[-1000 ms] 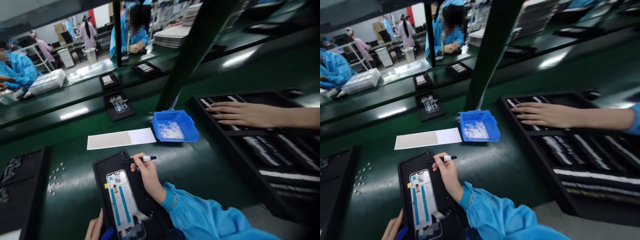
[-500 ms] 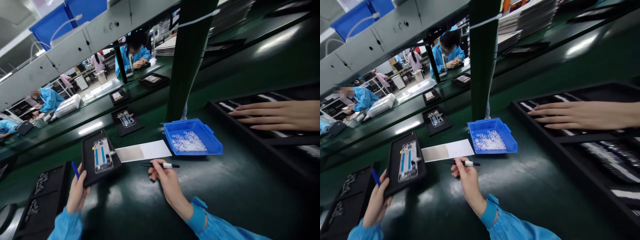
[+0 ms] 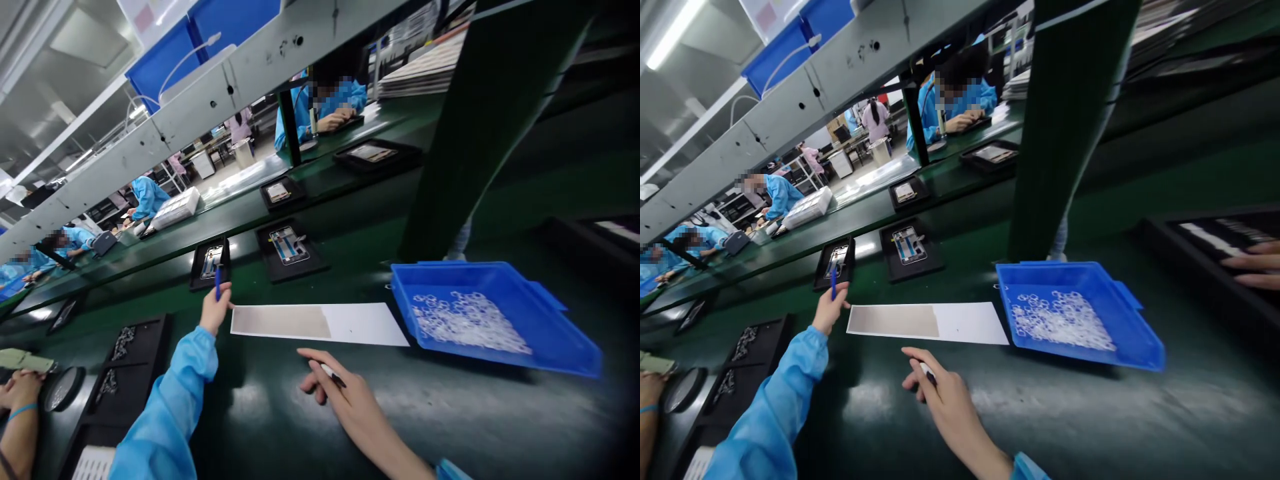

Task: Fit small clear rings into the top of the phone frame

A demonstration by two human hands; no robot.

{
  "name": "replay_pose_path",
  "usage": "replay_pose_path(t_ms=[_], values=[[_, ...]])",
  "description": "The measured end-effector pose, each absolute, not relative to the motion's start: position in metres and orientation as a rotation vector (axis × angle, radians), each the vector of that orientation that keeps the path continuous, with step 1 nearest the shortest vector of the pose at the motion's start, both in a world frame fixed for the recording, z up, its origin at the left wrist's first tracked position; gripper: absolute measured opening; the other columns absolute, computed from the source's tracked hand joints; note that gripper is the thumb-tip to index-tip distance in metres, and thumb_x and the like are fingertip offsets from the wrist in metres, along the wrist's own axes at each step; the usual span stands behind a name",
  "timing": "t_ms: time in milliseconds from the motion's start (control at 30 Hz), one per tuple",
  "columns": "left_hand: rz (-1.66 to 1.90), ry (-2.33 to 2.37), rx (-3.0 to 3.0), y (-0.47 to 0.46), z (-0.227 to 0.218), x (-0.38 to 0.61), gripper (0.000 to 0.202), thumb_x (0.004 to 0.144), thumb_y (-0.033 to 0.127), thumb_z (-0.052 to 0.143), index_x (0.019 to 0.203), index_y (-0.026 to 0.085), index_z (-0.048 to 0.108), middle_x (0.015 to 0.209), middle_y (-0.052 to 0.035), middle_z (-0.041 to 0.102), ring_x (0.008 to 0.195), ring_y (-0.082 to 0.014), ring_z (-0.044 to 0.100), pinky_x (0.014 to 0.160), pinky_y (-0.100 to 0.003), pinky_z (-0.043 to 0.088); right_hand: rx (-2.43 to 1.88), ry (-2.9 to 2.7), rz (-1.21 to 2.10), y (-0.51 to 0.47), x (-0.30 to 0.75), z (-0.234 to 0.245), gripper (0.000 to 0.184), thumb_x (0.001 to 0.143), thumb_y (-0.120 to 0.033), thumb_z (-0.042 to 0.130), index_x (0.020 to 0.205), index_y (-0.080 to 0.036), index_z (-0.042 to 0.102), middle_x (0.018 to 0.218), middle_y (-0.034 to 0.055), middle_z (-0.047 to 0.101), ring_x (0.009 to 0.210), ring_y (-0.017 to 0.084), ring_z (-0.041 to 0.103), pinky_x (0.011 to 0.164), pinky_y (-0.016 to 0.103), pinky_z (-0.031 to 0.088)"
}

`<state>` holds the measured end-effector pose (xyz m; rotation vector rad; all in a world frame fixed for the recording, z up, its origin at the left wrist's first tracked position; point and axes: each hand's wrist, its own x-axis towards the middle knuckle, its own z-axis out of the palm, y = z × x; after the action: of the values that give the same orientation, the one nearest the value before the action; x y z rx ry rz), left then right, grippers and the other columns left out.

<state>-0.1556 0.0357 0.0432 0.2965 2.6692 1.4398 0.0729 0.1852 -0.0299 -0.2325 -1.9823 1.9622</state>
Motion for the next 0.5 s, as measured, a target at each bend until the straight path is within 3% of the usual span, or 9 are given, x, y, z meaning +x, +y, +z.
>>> replay_pose_path(t_ms=[100,233,367,500], values=[[1.042,2.755,0.641,0.088,0.041,-0.158,0.031,0.088,0.021,0.065,0.119,0.018,0.066,0.125,-0.0110,0.062,0.076,-0.0147,0.069,0.075,-0.028,0.054,-0.172,-2.045,1.884,0.187,0.072,-0.036,0.044,0.098,-0.054,0.041,0.116,-0.021,0.063,0.073,0.0064,0.073,0.059,0.020,0.068,0.060,0.032,0.056],[0.566,2.845,0.919,0.146,0.035,-0.156,0.044,0.086,0.018,0.067,0.128,0.024,0.061,0.142,-0.0108,0.049,0.110,-0.0296,0.064,0.096,-0.041,0.049,-0.104,-2.098,1.771,0.192,0.069,-0.041,0.034,0.095,-0.041,0.042,0.117,-0.022,0.060,0.083,0.0068,0.075,0.073,0.023,0.072,0.070,0.036,0.059],[0.227,2.852,1.077,0.167,0.032,-0.153,0.033,0.092,0.012,0.054,0.122,0.021,0.063,0.124,-0.0117,0.058,0.106,-0.0297,0.066,0.092,-0.043,0.050,-0.105,-2.113,1.703,0.197,0.066,-0.041,0.032,0.090,-0.034,0.043,0.114,-0.022,0.061,0.083,0.0063,0.075,0.073,0.024,0.071,0.069,0.037,0.059],[0.050,2.894,1.174,0.158,0.048,-0.149,0.030,0.096,0.017,0.049,0.123,0.018,0.060,0.123,-0.0138,0.057,0.102,-0.0298,0.067,0.085,-0.043,0.052,-0.159,-2.077,1.776,0.201,0.064,-0.039,0.033,0.090,-0.036,0.043,0.113,-0.021,0.062,0.087,0.0087,0.074,0.077,0.024,0.071,0.064,0.035,0.057]])
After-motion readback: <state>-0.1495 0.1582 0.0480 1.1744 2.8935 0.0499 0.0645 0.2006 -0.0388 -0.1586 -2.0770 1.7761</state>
